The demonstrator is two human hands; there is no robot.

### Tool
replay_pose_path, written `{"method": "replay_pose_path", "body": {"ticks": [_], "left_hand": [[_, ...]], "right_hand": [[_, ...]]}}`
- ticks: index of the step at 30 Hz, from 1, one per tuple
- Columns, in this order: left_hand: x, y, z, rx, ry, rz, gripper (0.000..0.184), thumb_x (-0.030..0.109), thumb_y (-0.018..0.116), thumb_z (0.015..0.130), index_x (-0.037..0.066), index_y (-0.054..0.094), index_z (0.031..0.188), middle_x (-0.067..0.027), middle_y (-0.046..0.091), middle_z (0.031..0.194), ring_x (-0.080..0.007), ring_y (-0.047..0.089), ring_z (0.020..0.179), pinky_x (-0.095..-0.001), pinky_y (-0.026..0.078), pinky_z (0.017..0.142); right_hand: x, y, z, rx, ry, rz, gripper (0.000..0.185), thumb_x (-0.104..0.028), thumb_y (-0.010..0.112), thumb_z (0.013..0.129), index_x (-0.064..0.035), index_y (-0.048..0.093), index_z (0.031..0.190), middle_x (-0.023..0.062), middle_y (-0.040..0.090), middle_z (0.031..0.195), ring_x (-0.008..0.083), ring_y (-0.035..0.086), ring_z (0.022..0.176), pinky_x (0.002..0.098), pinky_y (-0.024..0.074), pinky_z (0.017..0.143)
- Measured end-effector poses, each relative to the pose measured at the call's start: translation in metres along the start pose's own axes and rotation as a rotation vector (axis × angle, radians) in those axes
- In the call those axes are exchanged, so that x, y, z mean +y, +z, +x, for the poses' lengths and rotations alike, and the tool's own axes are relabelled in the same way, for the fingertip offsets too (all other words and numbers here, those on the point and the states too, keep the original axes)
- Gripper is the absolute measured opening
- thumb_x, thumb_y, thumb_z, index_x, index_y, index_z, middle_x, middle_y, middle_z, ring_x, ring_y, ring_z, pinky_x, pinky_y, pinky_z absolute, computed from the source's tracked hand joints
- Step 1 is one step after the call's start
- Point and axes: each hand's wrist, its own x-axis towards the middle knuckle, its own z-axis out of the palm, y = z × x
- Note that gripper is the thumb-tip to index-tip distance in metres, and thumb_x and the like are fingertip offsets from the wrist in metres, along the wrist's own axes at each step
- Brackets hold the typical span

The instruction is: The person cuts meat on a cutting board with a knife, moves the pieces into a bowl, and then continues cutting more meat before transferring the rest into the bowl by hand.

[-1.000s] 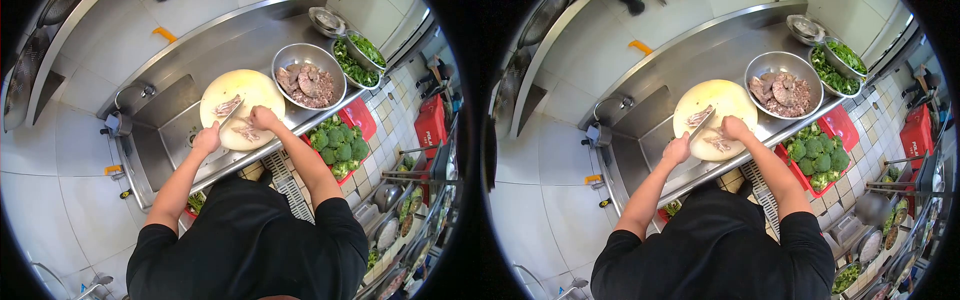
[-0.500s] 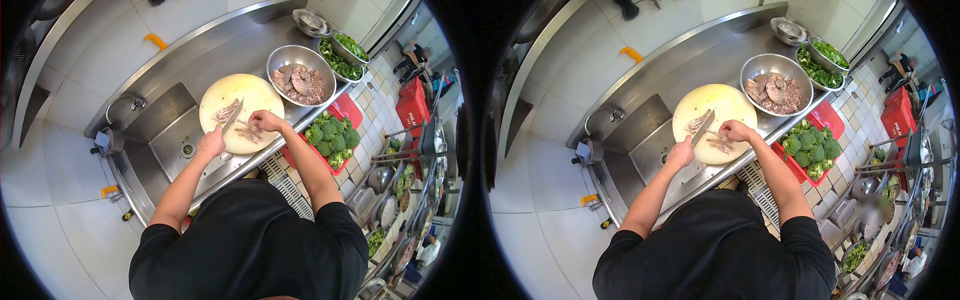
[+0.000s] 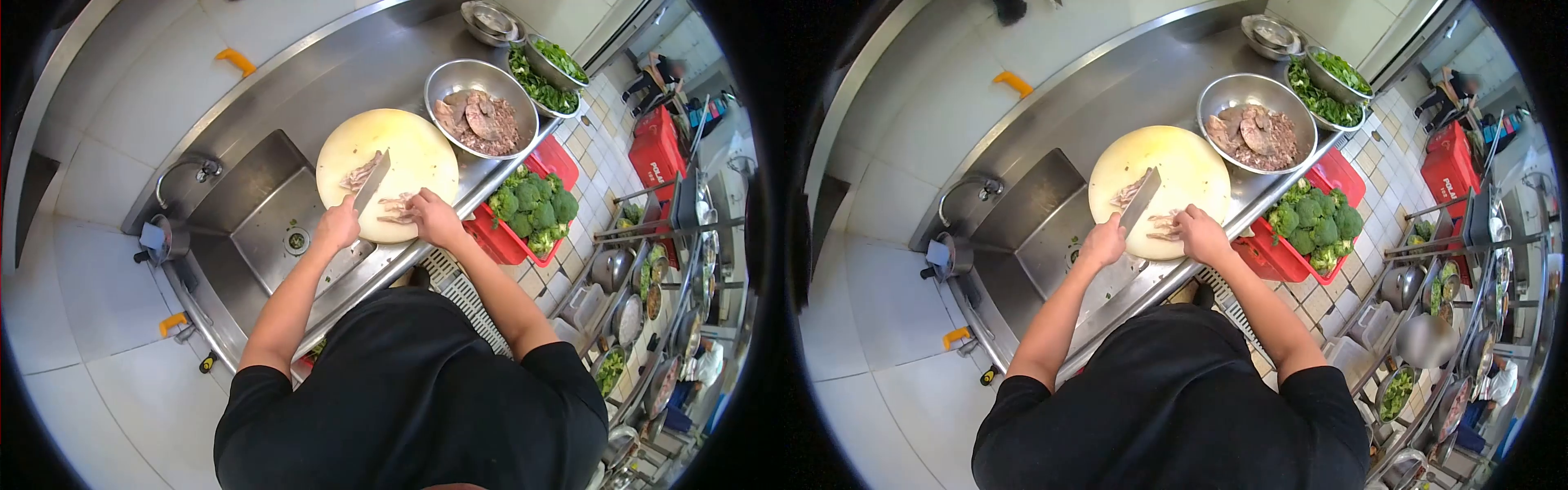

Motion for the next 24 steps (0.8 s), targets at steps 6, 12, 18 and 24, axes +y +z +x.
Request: {"method": "replay_pose_path", "body": {"ticks": [6, 12, 18, 24], "left_hand": [[0.002, -0.013, -0.030, 0.035, 0.208, 0.003, 0.025, 0.028, 0.051, 0.104, 0.004, 0.051, 0.111, -0.0319, 0.068, 0.087, -0.0523, 0.066, 0.088, -0.0623, 0.050, 0.081], [0.006, -0.018, -0.035, -0.064, 0.326, 0.035, 0.022, 0.028, 0.055, 0.103, 0.006, 0.054, 0.106, -0.0261, 0.069, 0.086, -0.0493, 0.066, 0.088, -0.0587, 0.050, 0.077], [0.003, -0.028, -0.043, -0.152, 0.414, 0.087, 0.021, 0.029, 0.054, 0.104, 0.009, 0.054, 0.108, -0.0283, 0.067, 0.082, -0.0516, 0.065, 0.085, -0.0617, 0.049, 0.076], [0.007, -0.022, -0.056, -0.166, 0.364, 0.164, 0.020, 0.028, 0.054, 0.104, 0.009, 0.054, 0.109, -0.0299, 0.068, 0.083, -0.0532, 0.065, 0.085, -0.0627, 0.049, 0.077]], "right_hand": [[-0.020, 0.025, -0.042, 0.241, 0.273, 0.074, 0.023, -0.016, 0.070, 0.090, -0.0081, 0.068, 0.111, 0.0125, 0.062, 0.106, 0.0350, 0.064, 0.106, 0.0462, 0.0552, 0.089], [0.004, 0.055, -0.053, 0.296, 0.117, -0.048, 0.017, -0.010, 0.064, 0.091, -0.0135, 0.070, 0.106, 0.0068, 0.064, 0.108, 0.0288, 0.065, 0.102, 0.0426, 0.0557, 0.087], [-0.005, 0.052, -0.065, 0.452, 0.045, -0.117, 0.011, -0.014, 0.068, 0.089, -0.0145, 0.070, 0.100, 0.0029, 0.062, 0.098, 0.0236, 0.064, 0.092, 0.0377, 0.0525, 0.081], [-0.007, 0.064, -0.060, 0.422, 0.065, -0.162, 0.011, -0.019, 0.070, 0.088, -0.0142, 0.069, 0.099, 0.0026, 0.063, 0.096, 0.0230, 0.062, 0.089, 0.0388, 0.0502, 0.080]]}}
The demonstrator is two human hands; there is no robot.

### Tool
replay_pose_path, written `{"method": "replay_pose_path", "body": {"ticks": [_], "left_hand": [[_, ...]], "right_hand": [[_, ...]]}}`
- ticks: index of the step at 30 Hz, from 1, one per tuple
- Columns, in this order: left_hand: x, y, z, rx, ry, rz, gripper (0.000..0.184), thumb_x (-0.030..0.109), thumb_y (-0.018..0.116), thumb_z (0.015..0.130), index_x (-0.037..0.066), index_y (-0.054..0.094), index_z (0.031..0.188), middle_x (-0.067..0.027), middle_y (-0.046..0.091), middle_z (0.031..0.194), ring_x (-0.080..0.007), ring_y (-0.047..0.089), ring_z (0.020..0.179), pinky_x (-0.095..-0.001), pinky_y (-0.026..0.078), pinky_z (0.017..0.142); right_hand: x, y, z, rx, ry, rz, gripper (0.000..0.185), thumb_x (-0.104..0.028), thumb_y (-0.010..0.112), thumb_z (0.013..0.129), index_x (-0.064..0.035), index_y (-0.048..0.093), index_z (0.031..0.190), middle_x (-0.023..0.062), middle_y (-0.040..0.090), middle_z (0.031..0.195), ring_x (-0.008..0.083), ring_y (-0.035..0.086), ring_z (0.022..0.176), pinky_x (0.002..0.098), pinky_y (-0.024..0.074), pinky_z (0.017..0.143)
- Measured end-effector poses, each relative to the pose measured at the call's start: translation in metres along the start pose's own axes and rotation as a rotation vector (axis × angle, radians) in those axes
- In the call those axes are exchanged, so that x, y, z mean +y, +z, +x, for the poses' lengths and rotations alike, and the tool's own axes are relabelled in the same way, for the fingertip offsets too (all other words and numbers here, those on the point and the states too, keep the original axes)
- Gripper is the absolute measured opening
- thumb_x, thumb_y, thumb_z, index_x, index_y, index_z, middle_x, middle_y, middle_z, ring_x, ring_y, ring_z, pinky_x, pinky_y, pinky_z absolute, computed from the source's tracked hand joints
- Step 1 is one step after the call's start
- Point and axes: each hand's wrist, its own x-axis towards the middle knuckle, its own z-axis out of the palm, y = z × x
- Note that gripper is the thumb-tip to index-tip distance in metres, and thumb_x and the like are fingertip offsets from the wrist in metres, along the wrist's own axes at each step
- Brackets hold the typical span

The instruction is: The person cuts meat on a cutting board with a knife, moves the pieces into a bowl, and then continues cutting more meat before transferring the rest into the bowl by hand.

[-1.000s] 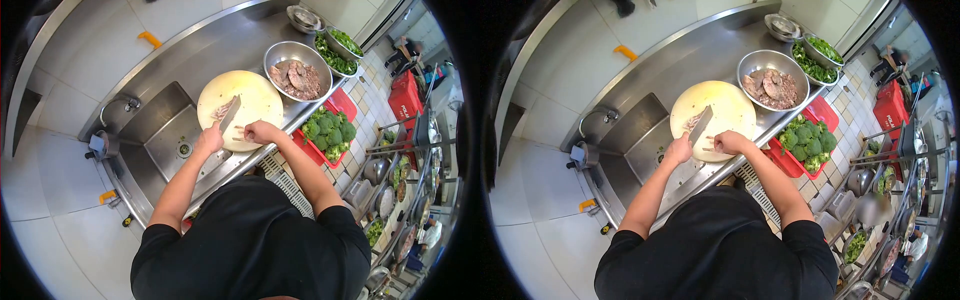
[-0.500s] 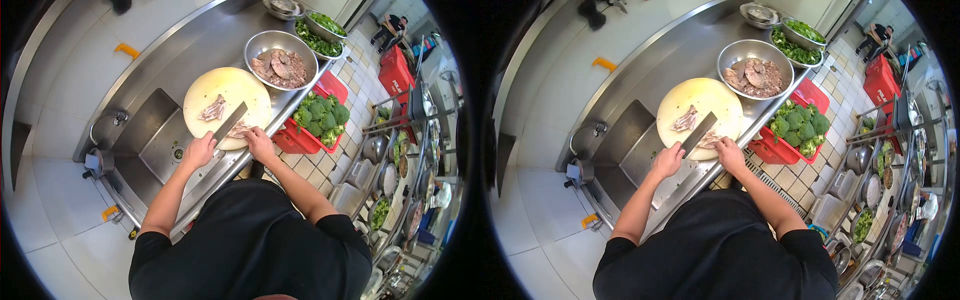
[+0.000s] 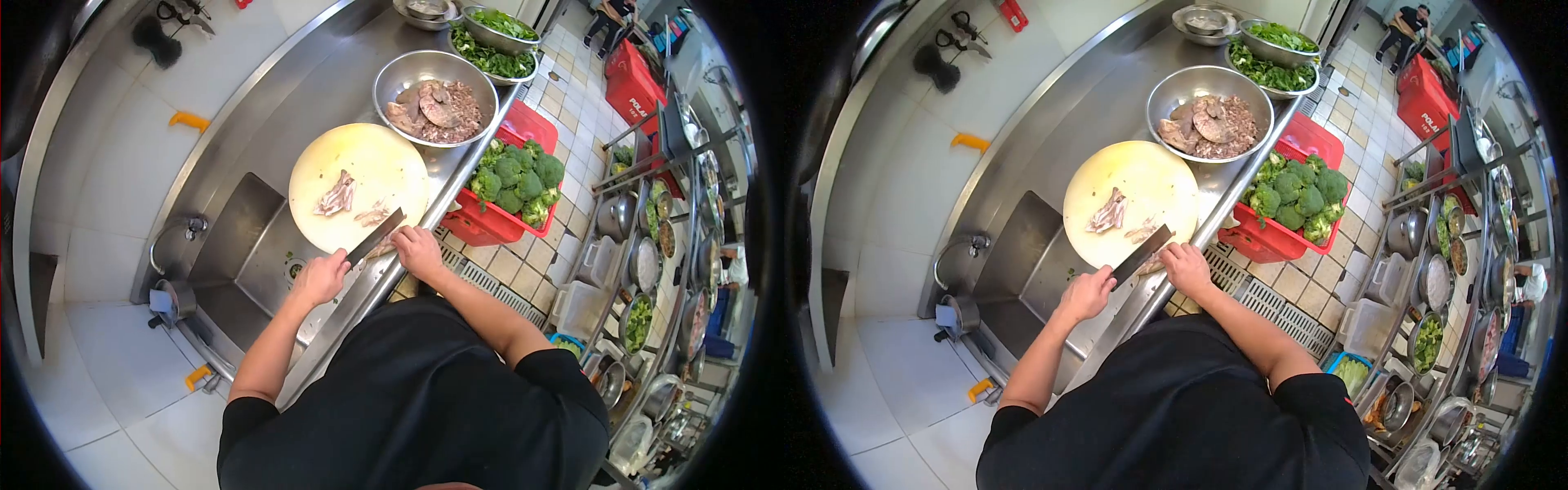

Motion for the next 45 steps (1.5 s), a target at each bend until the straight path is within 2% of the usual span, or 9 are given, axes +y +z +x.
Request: {"method": "replay_pose_path", "body": {"ticks": [4, 10, 14, 24, 31, 34, 38, 42, 45], "left_hand": [[0.000, -0.001, -0.006, -0.048, -0.037, 0.046, 0.021, 0.028, 0.054, 0.104, 0.008, 0.054, 0.111, -0.0323, 0.067, 0.083, -0.0547, 0.065, 0.085, -0.0644, 0.049, 0.076], [0.011, -0.001, -0.011, -0.134, -0.086, 0.101, 0.030, 0.028, 0.054, 0.102, 0.007, 0.054, 0.123, -0.0344, 0.068, 0.090, -0.0536, 0.067, 0.090, -0.0652, 0.051, 0.083], [0.027, -0.008, -0.010, -0.175, -0.103, 0.130, 0.029, 0.028, 0.051, 0.103, 0.004, 0.052, 0.119, -0.0371, 0.068, 0.094, -0.0560, 0.066, 0.092, -0.0657, 0.049, 0.086], [0.044, -0.025, 0.002, -0.265, -0.113, 0.158, 0.029, 0.024, 0.053, 0.102, 0.000, 0.051, 0.118, -0.0371, 0.068, 0.097, -0.0550, 0.067, 0.097, -0.0636, 0.050, 0.088], [0.027, 0.022, 0.013, -0.163, -0.084, 0.103, 0.033, 0.024, 0.054, 0.102, -0.001, 0.046, 0.122, -0.0383, 0.068, 0.094, -0.0560, 0.067, 0.095, -0.0639, 0.050, 0.087], [0.032, -0.004, 0.000, -0.245, -0.122, 0.139, 0.035, 0.025, 0.055, 0.102, -0.001, 0.046, 0.123, -0.0384, 0.067, 0.095, -0.0560, 0.066, 0.096, -0.0642, 0.050, 0.088], [0.016, 0.034, 0.019, -0.091, -0.035, 0.048, 0.028, 0.023, 0.054, 0.102, 0.001, 0.048, 0.118, -0.0355, 0.068, 0.091, -0.0551, 0.067, 0.092, -0.0645, 0.050, 0.083], [0.032, 0.015, 0.011, -0.164, -0.057, 0.119, 0.028, 0.022, 0.056, 0.101, 0.001, 0.048, 0.118, -0.0359, 0.068, 0.094, -0.0550, 0.067, 0.093, -0.0641, 0.050, 0.084], [0.020, 0.025, 0.007, -0.116, -0.060, 0.105, 0.032, 0.025, 0.056, 0.101, 0.001, 0.047, 0.120, -0.0375, 0.068, 0.095, -0.0564, 0.066, 0.094, -0.0640, 0.051, 0.086]], "right_hand": [[-0.003, -0.001, 0.004, 0.013, 0.020, -0.021, 0.013, -0.015, 0.068, 0.086, -0.0147, 0.069, 0.099, 0.0035, 0.060, 0.094, 0.0245, 0.061, 0.087, 0.0392, 0.0499, 0.079], [0.008, 0.004, 0.000, -0.116, 0.030, 0.004, 0.016, -0.016, 0.069, 0.081, -0.0137, 0.067, 0.097, 0.0054, 0.060, 0.091, 0.0279, 0.062, 0.086, 0.0429, 0.0511, 0.077], [0.009, 0.003, 0.000, -0.006, 0.010, 0.067, 0.012, -0.020, 0.069, 0.085, -0.0145, 0.066, 0.096, 0.0050, 0.060, 0.089, 0.0277, 0.063, 0.085, 0.0438, 0.0496, 0.074], [0.006, -0.002, 0.001, -0.039, 0.033, -0.003, 0.011, -0.024, 0.068, 0.090, -0.0171, 0.069, 0.098, 0.0019, 0.061, 0.089, 0.0232, 0.063, 0.085, 0.0396, 0.0468, 0.076], [0.009, 0.001, -0.001, -0.023, 0.054, -0.017, 0.010, -0.025, 0.068, 0.090, -0.0181, 0.069, 0.098, 0.0006, 0.061, 0.091, 0.0217, 0.062, 0.086, 0.0385, 0.0453, 0.079], [0.005, 0.001, -0.001, -0.049, 0.058, -0.016, 0.011, -0.025, 0.068, 0.090, -0.0186, 0.069, 0.099, 0.0004, 0.061, 0.093, 0.0215, 0.062, 0.086, 0.0387, 0.0453, 0.079], [0.009, 0.006, -0.003, -0.004, 0.034, -0.039, 0.013, -0.025, 0.069, 0.089, -0.0194, 0.069, 0.100, -0.0005, 0.060, 0.093, 0.0214, 0.062, 0.087, 0.0385, 0.0457, 0.079], [0.014, 0.003, -0.003, -0.071, 0.017, -0.050, 0.016, -0.024, 0.068, 0.088, -0.0190, 0.070, 0.103, 0.0000, 0.061, 0.093, 0.0217, 0.064, 0.086, 0.0389, 0.0459, 0.079], [0.013, 0.007, -0.004, -0.046, -0.005, -0.073, 0.012, -0.025, 0.070, 0.089, -0.0195, 0.069, 0.100, -0.0004, 0.062, 0.091, 0.0205, 0.064, 0.086, 0.0380, 0.0442, 0.078]]}}
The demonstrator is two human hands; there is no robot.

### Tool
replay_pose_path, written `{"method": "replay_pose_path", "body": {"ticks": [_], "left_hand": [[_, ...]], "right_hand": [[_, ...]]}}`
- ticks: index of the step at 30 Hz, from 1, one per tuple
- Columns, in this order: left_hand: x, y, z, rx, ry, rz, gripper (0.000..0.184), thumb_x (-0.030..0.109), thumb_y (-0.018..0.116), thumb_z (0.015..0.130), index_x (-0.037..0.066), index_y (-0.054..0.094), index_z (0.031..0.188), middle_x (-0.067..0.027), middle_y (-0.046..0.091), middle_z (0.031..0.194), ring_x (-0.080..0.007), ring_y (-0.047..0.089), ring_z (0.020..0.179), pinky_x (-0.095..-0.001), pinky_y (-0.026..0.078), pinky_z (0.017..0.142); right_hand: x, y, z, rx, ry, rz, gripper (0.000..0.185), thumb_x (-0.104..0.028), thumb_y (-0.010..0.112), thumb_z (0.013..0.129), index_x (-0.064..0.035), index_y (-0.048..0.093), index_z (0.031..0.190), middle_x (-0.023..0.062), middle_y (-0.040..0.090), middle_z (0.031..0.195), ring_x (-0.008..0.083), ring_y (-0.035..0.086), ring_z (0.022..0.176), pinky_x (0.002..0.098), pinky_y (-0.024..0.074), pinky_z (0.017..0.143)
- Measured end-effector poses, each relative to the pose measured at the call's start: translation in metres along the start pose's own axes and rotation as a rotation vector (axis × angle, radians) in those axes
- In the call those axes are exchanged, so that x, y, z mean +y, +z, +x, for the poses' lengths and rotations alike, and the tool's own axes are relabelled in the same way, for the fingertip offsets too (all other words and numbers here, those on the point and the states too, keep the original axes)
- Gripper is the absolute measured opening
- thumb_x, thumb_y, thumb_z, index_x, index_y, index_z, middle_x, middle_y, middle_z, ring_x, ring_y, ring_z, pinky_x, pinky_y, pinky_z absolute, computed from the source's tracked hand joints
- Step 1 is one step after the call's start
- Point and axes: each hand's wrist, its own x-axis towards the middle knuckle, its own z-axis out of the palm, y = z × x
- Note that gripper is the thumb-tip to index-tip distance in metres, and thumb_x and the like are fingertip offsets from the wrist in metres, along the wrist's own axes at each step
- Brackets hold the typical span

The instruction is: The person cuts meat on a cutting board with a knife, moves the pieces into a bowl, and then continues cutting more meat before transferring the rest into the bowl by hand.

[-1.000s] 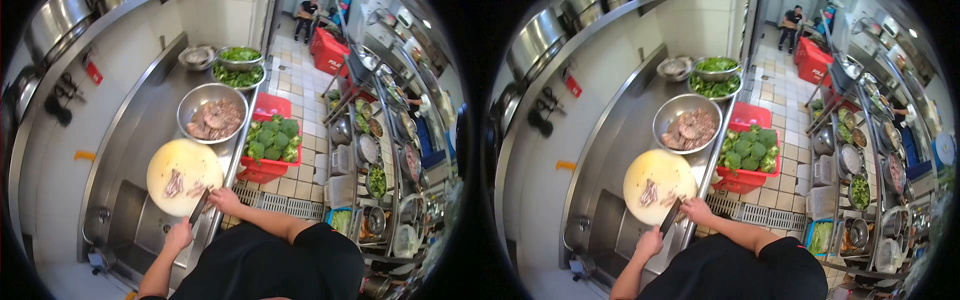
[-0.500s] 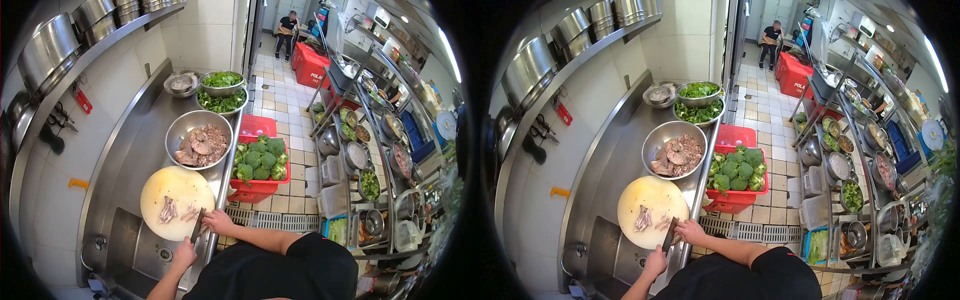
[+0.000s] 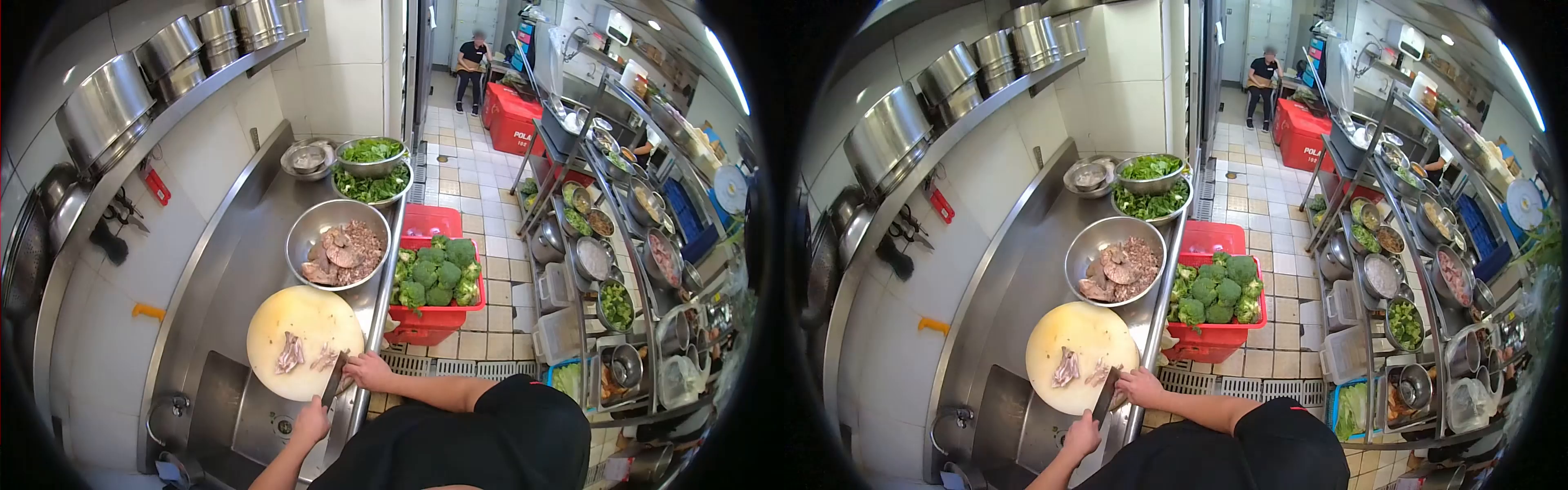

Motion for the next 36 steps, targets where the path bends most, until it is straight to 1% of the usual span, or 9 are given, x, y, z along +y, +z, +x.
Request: {"method": "replay_pose_path", "body": {"ticks": [13, 17, 19, 21, 22, 23, 28, 32, 36], "left_hand": [[-0.028, -0.008, 0.036, 0.081, 0.074, 0.074, 0.031, 0.033, 0.056, 0.102, 0.007, 0.052, 0.118, -0.0348, 0.069, 0.092, -0.0543, 0.068, 0.091, -0.0628, 0.052, 0.084], [-0.035, 0.011, 0.079, 0.105, 0.133, 0.029, 0.034, 0.035, 0.055, 0.102, 0.011, 0.054, 0.126, -0.0343, 0.069, 0.095, -0.0531, 0.068, 0.091, -0.0618, 0.053, 0.084], [-0.038, 0.011, 0.081, 0.170, 0.155, -0.038, 0.035, 0.035, 0.053, 0.102, 0.012, 0.056, 0.128, -0.0330, 0.070, 0.096, -0.0518, 0.069, 0.089, -0.0605, 0.054, 0.082], [-0.060, 0.012, 0.089, 0.409, 0.353, -0.096, 0.031, 0.033, 0.051, 0.104, 0.009, 0.059, 0.123, -0.0307, 0.069, 0.096, -0.0494, 0.068, 0.088, -0.0594, 0.053, 0.078], [-0.058, -0.005, 0.084, 0.397, 0.348, -0.163, 0.029, 0.032, 0.052, 0.105, 0.007, 0.059, 0.118, -0.0304, 0.069, 0.096, -0.0492, 0.068, 0.091, -0.0588, 0.052, 0.080], [-0.042, -0.030, 0.064, 0.400, 0.221, -0.164, 0.027, 0.031, 0.053, 0.104, 0.006, 0.059, 0.114, -0.0302, 0.069, 0.099, -0.0499, 0.066, 0.094, -0.0583, 0.051, 0.081], [-0.042, -0.060, 0.041, 0.546, 0.070, -0.332, 0.031, 0.032, 0.055, 0.103, 0.002, 0.054, 0.113, -0.0278, 0.069, 0.090, -0.0488, 0.066, 0.090, -0.0540, 0.050, 0.076], [-0.031, -0.055, 0.034, 0.575, -0.061, -0.457, 0.029, 0.030, 0.056, 0.103, 0.002, 0.050, 0.109, -0.0278, 0.067, 0.089, -0.0495, 0.066, 0.089, -0.0530, 0.049, 0.075], [-0.036, -0.029, 0.030, 0.610, -0.142, -0.491, 0.029, 0.029, 0.056, 0.102, 0.004, 0.054, 0.117, -0.0296, 0.069, 0.096, -0.0507, 0.067, 0.094, -0.0547, 0.051, 0.079]], "right_hand": [[-0.009, 0.003, 0.000, 0.062, 0.033, 0.084, 0.013, -0.028, 0.071, 0.091, -0.0175, 0.071, 0.098, 0.0032, 0.062, 0.095, 0.0225, 0.064, 0.092, 0.0394, 0.0443, 0.082], [-0.009, 0.001, 0.002, 0.065, 0.104, 0.163, 0.013, -0.025, 0.074, 0.089, -0.0147, 0.071, 0.095, 0.0040, 0.066, 0.095, 0.0247, 0.065, 0.092, 0.0416, 0.0470, 0.078], [-0.001, 0.018, 0.002, 0.175, 0.119, 0.202, 0.011, -0.020, 0.076, 0.081, -0.0128, 0.071, 0.088, 0.0122, 0.065, 0.096, 0.0341, 0.064, 0.094, 0.0483, 0.0509, 0.078], [-0.004, 0.001, 0.007, 0.016, 0.154, 0.231, 0.020, -0.019, 0.077, 0.079, -0.0078, 0.068, 0.092, 0.0186, 0.063, 0.099, 0.0403, 0.062, 0.094, 0.0525, 0.0518, 0.079], [-0.002, 0.007, 0.006, 0.129, 0.145, 0.257, 0.022, -0.020, 0.077, 0.079, -0.0061, 0.068, 0.094, 0.0204, 0.061, 0.101, 0.0416, 0.061, 0.095, 0.0534, 0.0517, 0.081], [-0.003, -0.003, 0.009, 0.014, 0.192, 0.266, 0.030, -0.023, 0.079, 0.079, -0.0047, 0.065, 0.098, 0.0224, 0.061, 0.112, 0.0432, 0.060, 0.106, 0.0533, 0.0505, 0.091], [0.015, -0.018, 0.037, -0.137, -0.074, 0.154, 0.087, -0.028, 0.082, 0.079, -0.0009, 0.039, 0.150, 0.0231, 0.037, 0.158, 0.0432, 0.036, 0.147, 0.0528, 0.0305, 0.121], [0.025, -0.024, 0.079, -0.406, -0.398, 0.198, 0.099, -0.031, 0.079, 0.080, -0.0037, 0.028, 0.159, 0.0202, 0.034, 0.163, 0.0440, 0.032, 0.150, 0.0544, 0.0273, 0.124], [0.028, 0.006, 0.090, -0.488, -0.425, 0.168, 0.094, -0.039, 0.078, 0.080, -0.0070, 0.033, 0.157, 0.0194, 0.040, 0.158, 0.0423, 0.034, 0.149, 0.0543, 0.0262, 0.123]]}}
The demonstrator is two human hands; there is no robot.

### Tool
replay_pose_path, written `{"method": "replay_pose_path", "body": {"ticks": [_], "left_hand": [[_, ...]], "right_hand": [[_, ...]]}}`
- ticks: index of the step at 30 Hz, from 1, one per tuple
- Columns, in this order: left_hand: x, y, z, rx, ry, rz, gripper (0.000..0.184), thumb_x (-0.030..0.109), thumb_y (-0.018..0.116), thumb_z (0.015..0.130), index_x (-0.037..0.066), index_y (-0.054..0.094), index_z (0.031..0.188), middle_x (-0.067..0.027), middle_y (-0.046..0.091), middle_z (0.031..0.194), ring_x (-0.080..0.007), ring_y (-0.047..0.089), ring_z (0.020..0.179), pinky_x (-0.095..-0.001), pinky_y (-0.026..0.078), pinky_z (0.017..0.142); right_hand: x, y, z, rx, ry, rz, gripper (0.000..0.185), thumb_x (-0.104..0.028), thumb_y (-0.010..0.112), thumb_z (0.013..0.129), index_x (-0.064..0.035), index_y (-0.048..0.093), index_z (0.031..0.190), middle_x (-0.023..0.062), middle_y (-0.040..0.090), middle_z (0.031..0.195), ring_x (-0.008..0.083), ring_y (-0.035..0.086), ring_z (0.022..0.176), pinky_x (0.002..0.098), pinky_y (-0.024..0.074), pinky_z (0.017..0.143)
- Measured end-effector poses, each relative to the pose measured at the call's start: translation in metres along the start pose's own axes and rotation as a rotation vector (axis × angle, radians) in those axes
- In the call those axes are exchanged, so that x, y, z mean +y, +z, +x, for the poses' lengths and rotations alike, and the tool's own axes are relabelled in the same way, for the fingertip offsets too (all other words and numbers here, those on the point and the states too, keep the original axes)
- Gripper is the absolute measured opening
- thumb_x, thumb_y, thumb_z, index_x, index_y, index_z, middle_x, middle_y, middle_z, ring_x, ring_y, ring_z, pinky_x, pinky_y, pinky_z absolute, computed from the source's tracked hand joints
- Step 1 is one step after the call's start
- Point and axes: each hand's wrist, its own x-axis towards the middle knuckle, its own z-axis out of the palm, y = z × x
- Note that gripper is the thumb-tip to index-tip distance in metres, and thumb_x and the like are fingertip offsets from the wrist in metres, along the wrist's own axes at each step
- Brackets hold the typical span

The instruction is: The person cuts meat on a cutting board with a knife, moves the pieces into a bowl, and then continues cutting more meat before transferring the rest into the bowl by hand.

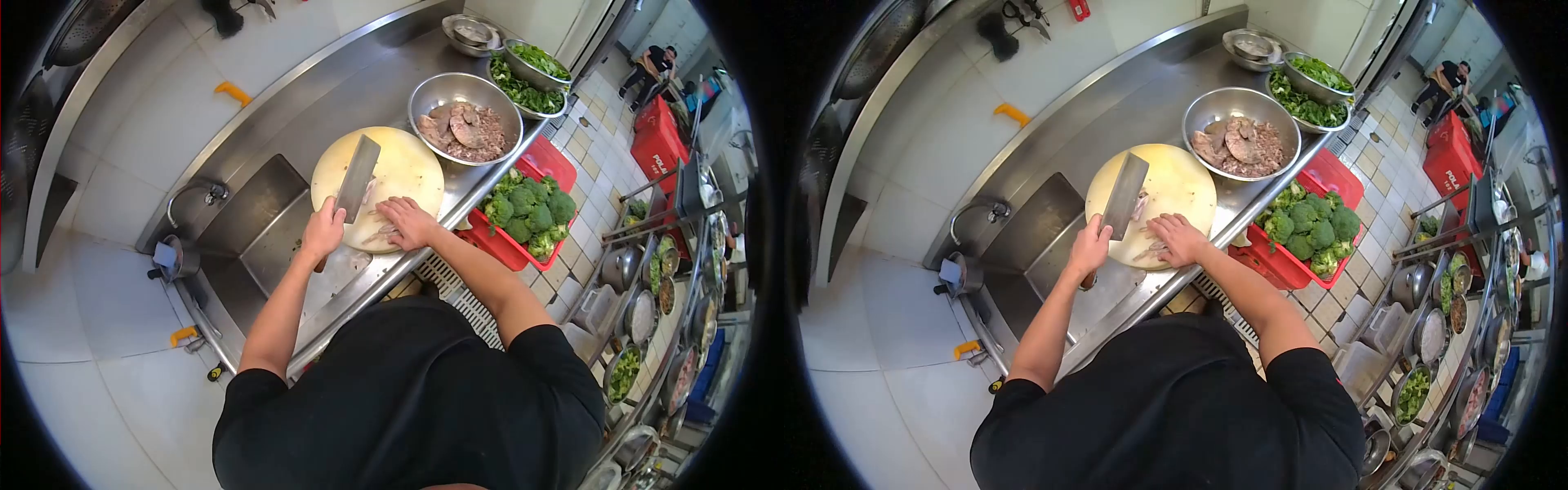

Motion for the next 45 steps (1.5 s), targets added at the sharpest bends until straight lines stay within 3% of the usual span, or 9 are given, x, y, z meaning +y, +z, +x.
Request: {"method": "replay_pose_path", "body": {"ticks": [5, 11, 18, 21, 25, 26, 29, 32, 45], "left_hand": [[-0.030, 0.003, -0.027, 0.068, -0.084, -0.042, 0.032, 0.028, 0.056, 0.101, 0.004, 0.056, 0.122, -0.0298, 0.070, 0.103, -0.0496, 0.067, 0.100, -0.0547, 0.051, 0.085], [-0.032, -0.010, -0.050, 0.069, -0.273, -0.130, 0.029, 0.027, 0.056, 0.102, 0.005, 0.057, 0.120, -0.0264, 0.071, 0.103, -0.0469, 0.068, 0.099, -0.0516, 0.052, 0.084], [-0.044, -0.017, -0.069, 0.137, -0.303, -0.175, 0.031, 0.026, 0.057, 0.102, 0.004, 0.058, 0.123, -0.0256, 0.072, 0.105, -0.0458, 0.069, 0.099, -0.0496, 0.052, 0.084], [-0.054, -0.017, -0.069, 0.124, -0.311, -0.166, 0.034, 0.026, 0.057, 0.102, 0.003, 0.057, 0.128, -0.0269, 0.072, 0.107, -0.0454, 0.069, 0.101, -0.0492, 0.053, 0.086], [-0.066, -0.005, -0.065, 0.198, -0.184, -0.159, 0.023, 0.022, 0.055, 0.106, 0.003, 0.055, 0.119, -0.0079, 0.061, 0.066, -0.0164, 0.058, 0.047, -0.0353, 0.048, 0.045], [-0.069, -0.003, -0.065, 0.203, -0.161, -0.117, 0.024, 0.023, 0.055, 0.105, 0.002, 0.055, 0.118, -0.0112, 0.063, 0.069, -0.0210, 0.061, 0.050, -0.0378, 0.049, 0.049], [-0.060, -0.001, -0.063, 0.160, -0.137, -0.029, 0.027, 0.024, 0.056, 0.104, 0.002, 0.055, 0.119, -0.0220, 0.069, 0.082, -0.0370, 0.067, 0.069, -0.0474, 0.052, 0.065], [-0.029, -0.004, -0.068, 0.042, -0.138, -0.031, 0.028, 0.025, 0.055, 0.102, 0.005, 0.054, 0.121, -0.0310, 0.071, 0.097, -0.0526, 0.067, 0.092, -0.0594, 0.051, 0.081], [-0.001, 0.001, -0.025, -0.209, -0.193, 0.401, 0.024, 0.023, 0.043, 0.103, 0.008, 0.054, 0.119, -0.0320, 0.070, 0.103, -0.0504, 0.068, 0.103, -0.0612, 0.052, 0.088]], "right_hand": [[-0.022, -0.013, 0.003, 0.080, -0.040, -0.005, 0.059, -0.041, 0.076, 0.083, -0.0067, 0.064, 0.129, 0.0179, 0.052, 0.142, 0.0368, 0.043, 0.138, 0.0522, 0.0312, 0.118], [-0.023, 0.024, 0.021, 0.109, -0.017, -0.118, 0.027, -0.029, 0.071, 0.089, -0.0085, 0.071, 0.106, 0.0150, 0.064, 0.123, 0.0347, 0.049, 0.128, 0.0529, 0.0358, 0.110], [0.006, -0.040, 0.049, 0.106, 0.352, 0.833, 0.024, -0.026, 0.068, 0.099, -0.0027, 0.066, 0.106, 0.0113, 0.068, 0.081, 0.0219, 0.062, 0.072, 0.0365, 0.0518, 0.071], [0.002, -0.066, 0.050, 0.104, 0.360, 0.718, 0.023, -0.025, 0.068, 0.098, -0.0032, 0.067, 0.105, 0.0115, 0.069, 0.083, 0.0243, 0.065, 0.078, 0.0378, 0.0524, 0.076], [0.000, -0.055, 0.047, -0.036, 0.163, 0.187, 0.033, -0.038, 0.071, 0.094, -0.0084, 0.072, 0.108, 0.0138, 0.073, 0.097, 0.0298, 0.070, 0.093, 0.0419, 0.0546, 0.085], [-0.002, -0.049, 0.040, -0.062, 0.132, 0.063, 0.051, -0.049, 0.072, 0.090, -0.0081, 0.070, 0.121, 0.0171, 0.069, 0.119, 0.0335, 0.064, 0.114, 0.0460, 0.0509, 0.097], [-0.009, -0.025, 0.023, 0.130, 0.080, -0.220, 0.071, -0.056, 0.071, 0.087, -0.0032, 0.061, 0.134, 0.0207, 0.060, 0.133, 0.0380, 0.053, 0.129, 0.0492, 0.0441, 0.106], [-0.015, -0.022, 0.017, -0.024, 0.148, -0.177, 0.073, -0.058, 0.069, 0.088, -0.0002, 0.057, 0.132, 0.0199, 0.057, 0.126, 0.0365, 0.054, 0.121, 0.0489, 0.0427, 0.103], [-0.023, 0.009, 0.011, 0.107, 0.310, -0.118, 0.058, -0.051, 0.066, 0.092, -0.0036, 0.062, 0.125, 0.0163, 0.057, 0.120, 0.0324, 0.052, 0.118, 0.0472, 0.0399, 0.100]]}}
